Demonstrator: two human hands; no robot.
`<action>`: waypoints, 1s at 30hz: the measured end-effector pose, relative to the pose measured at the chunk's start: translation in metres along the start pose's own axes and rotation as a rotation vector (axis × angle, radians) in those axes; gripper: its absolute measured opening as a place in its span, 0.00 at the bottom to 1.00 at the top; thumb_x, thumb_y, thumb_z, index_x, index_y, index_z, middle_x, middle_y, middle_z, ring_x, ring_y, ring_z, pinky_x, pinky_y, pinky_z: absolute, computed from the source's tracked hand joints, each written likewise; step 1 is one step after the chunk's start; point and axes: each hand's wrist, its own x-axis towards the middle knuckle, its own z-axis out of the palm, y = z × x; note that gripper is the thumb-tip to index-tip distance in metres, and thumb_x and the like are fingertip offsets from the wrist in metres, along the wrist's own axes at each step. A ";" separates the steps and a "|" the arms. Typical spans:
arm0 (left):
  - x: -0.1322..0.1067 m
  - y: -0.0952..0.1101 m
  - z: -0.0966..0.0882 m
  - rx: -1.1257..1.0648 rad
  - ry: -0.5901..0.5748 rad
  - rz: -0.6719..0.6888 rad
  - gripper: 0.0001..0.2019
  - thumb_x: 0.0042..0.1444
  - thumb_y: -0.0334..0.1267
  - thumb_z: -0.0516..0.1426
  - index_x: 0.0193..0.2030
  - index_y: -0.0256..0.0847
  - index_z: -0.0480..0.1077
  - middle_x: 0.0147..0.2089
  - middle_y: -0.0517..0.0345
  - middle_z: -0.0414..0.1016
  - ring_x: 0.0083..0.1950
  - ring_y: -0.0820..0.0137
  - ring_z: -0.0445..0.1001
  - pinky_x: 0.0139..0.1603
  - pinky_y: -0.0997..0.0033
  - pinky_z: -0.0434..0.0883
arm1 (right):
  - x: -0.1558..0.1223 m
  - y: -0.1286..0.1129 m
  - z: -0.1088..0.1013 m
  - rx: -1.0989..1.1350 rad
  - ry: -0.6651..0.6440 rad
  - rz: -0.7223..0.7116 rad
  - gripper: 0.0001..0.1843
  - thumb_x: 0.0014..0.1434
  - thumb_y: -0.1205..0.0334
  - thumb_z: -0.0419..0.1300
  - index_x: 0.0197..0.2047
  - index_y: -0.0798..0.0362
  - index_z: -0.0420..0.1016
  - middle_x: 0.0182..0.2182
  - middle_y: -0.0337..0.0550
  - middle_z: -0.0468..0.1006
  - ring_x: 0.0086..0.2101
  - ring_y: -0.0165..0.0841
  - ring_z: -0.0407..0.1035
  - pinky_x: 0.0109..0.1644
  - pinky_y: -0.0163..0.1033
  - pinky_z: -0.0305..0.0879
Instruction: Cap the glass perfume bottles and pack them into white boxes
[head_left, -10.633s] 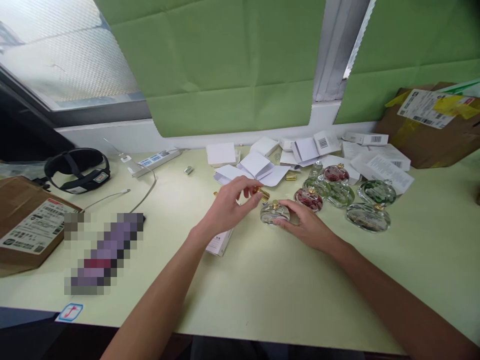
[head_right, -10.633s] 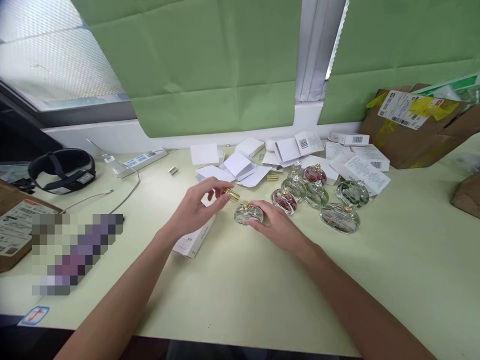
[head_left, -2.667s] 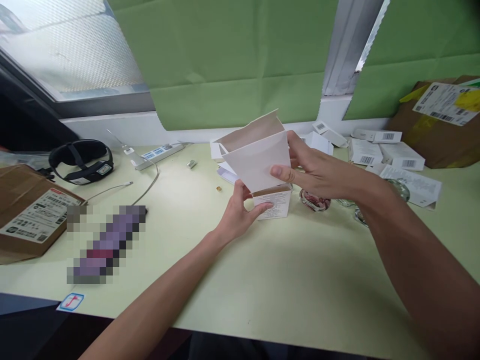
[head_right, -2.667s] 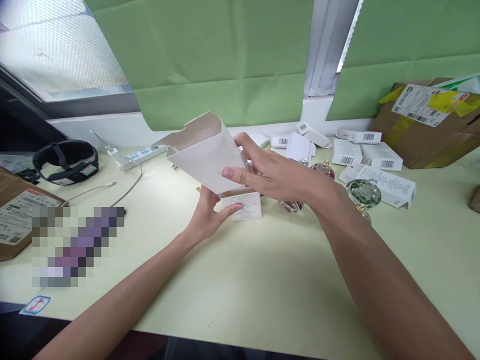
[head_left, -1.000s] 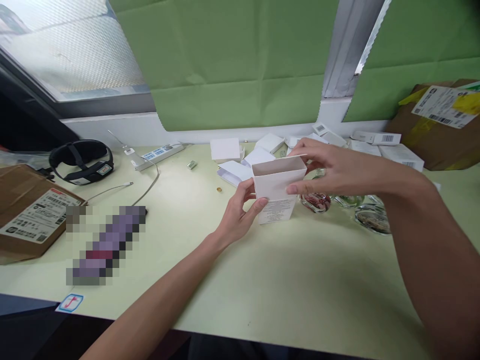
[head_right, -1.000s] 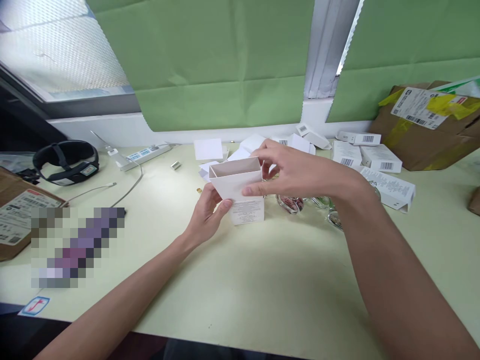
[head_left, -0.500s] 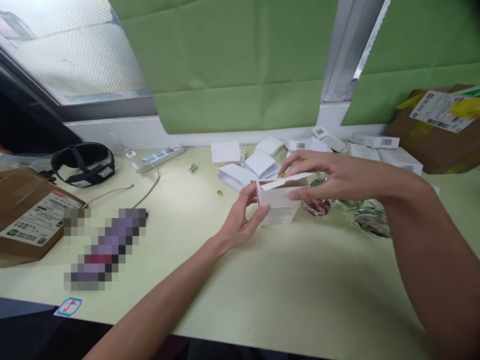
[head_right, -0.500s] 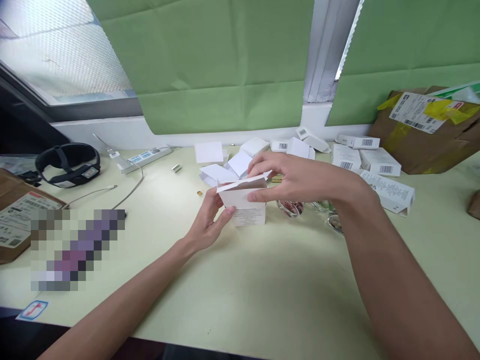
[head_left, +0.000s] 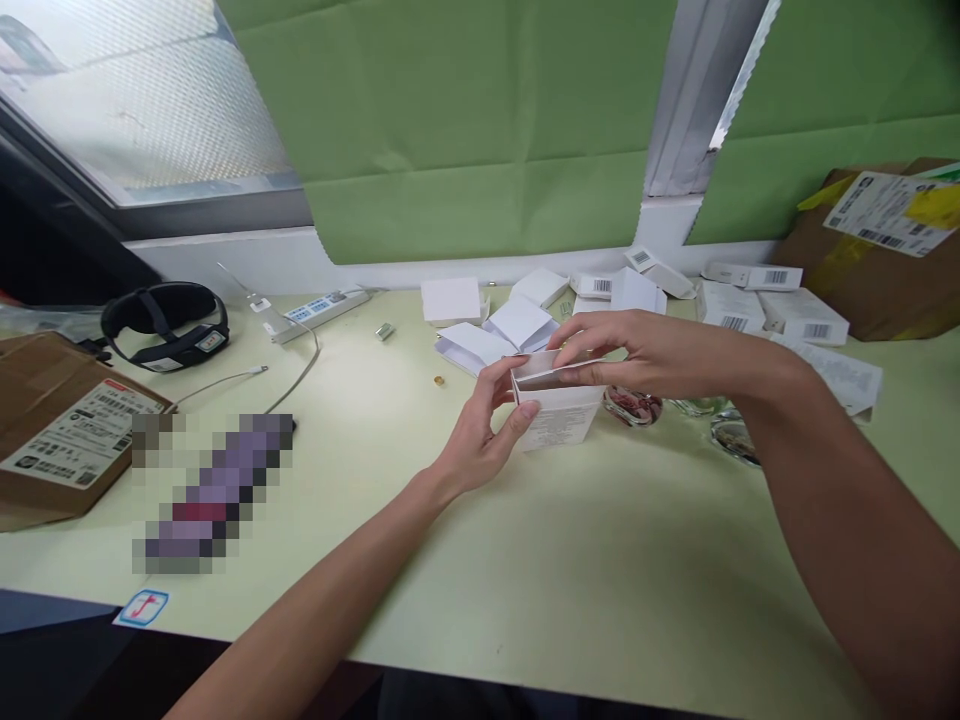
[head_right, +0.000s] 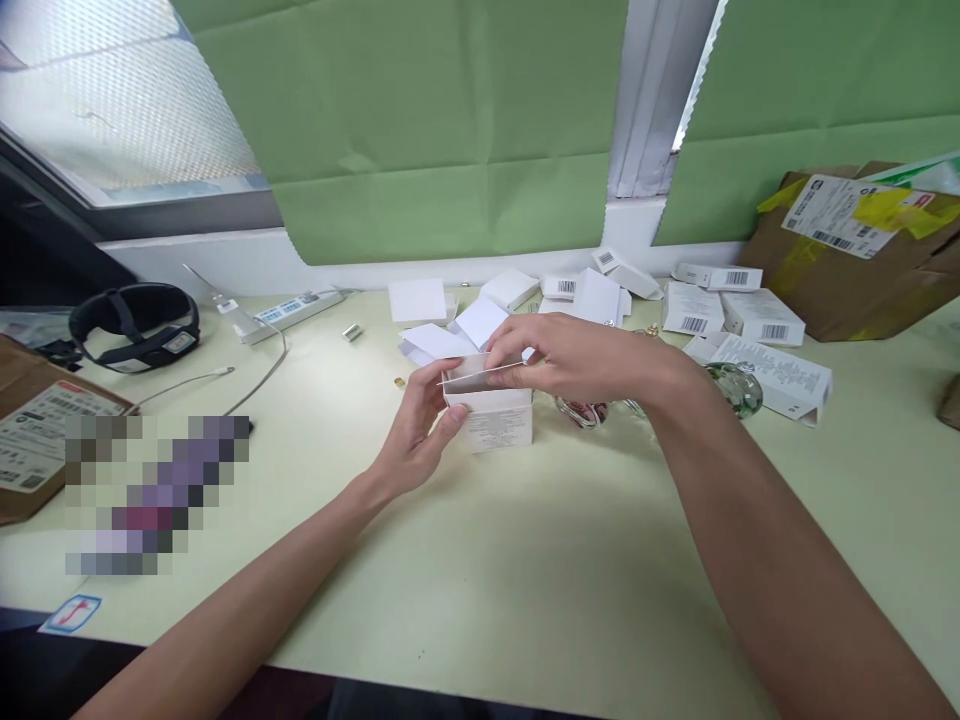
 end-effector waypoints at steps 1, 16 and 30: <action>0.000 0.001 0.000 0.002 -0.002 0.003 0.21 0.68 0.43 0.53 0.66 0.52 0.53 0.56 0.50 0.68 0.53 0.66 0.72 0.53 0.61 0.73 | 0.000 0.000 0.000 0.005 0.000 0.000 0.21 0.64 0.40 0.54 0.47 0.44 0.81 0.59 0.44 0.71 0.24 0.25 0.68 0.27 0.36 0.64; -0.001 0.008 0.002 -0.051 0.004 -0.060 0.21 0.68 0.47 0.51 0.65 0.52 0.55 0.61 0.50 0.65 0.56 0.63 0.70 0.54 0.60 0.72 | 0.003 -0.009 0.005 -0.117 -0.073 -0.037 0.24 0.66 0.43 0.52 0.32 0.51 0.77 0.45 0.44 0.76 0.22 0.24 0.61 0.27 0.37 0.56; 0.000 0.015 0.010 -0.177 0.051 -0.176 0.18 0.69 0.42 0.49 0.64 0.54 0.56 0.62 0.54 0.64 0.62 0.61 0.66 0.59 0.56 0.70 | 0.008 -0.005 0.012 -0.132 -0.061 -0.014 0.19 0.64 0.46 0.53 0.49 0.44 0.80 0.48 0.44 0.79 0.43 0.41 0.72 0.40 0.41 0.61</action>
